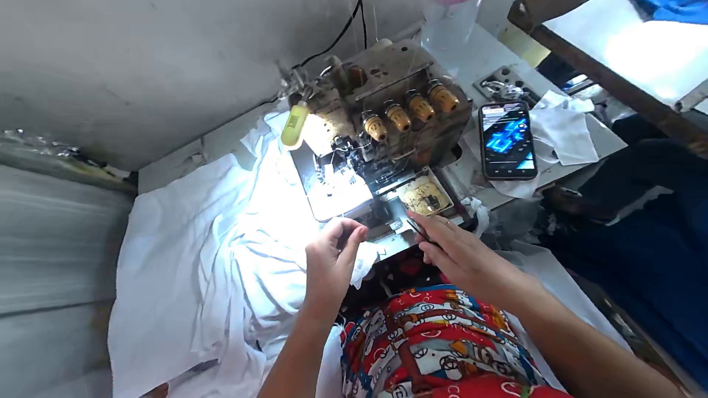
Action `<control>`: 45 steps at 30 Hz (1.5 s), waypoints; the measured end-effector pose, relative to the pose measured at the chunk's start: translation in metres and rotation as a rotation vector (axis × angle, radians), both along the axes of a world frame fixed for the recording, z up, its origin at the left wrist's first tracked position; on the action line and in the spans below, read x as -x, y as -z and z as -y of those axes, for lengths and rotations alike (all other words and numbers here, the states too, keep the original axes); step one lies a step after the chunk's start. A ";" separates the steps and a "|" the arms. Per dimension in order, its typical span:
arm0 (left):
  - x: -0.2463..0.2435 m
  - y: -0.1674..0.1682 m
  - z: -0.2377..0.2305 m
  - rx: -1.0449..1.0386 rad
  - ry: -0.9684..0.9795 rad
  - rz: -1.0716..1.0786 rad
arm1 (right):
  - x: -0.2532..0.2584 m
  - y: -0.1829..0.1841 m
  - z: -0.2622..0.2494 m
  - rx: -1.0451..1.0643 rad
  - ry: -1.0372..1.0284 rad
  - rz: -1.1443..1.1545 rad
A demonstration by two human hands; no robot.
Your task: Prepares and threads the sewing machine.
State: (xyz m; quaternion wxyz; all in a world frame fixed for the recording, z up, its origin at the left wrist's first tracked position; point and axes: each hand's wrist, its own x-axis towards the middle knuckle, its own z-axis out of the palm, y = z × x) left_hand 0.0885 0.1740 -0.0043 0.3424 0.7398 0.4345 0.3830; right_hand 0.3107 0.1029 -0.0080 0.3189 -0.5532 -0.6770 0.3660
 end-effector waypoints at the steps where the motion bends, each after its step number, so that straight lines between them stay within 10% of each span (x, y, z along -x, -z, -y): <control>1: -0.001 0.002 0.000 0.002 -0.003 -0.011 | 0.000 -0.003 0.001 0.035 -0.036 -0.011; 11: -0.004 0.009 -0.002 -0.114 -0.065 -0.057 | 0.007 0.005 0.002 -0.167 -0.060 -0.057; 24: -0.012 -0.020 0.002 0.616 -0.003 0.355 | 0.013 0.017 0.001 -0.385 0.054 -0.104; 45: -0.010 -0.014 0.005 0.586 0.037 0.360 | 0.023 0.022 -0.006 -0.564 0.101 0.046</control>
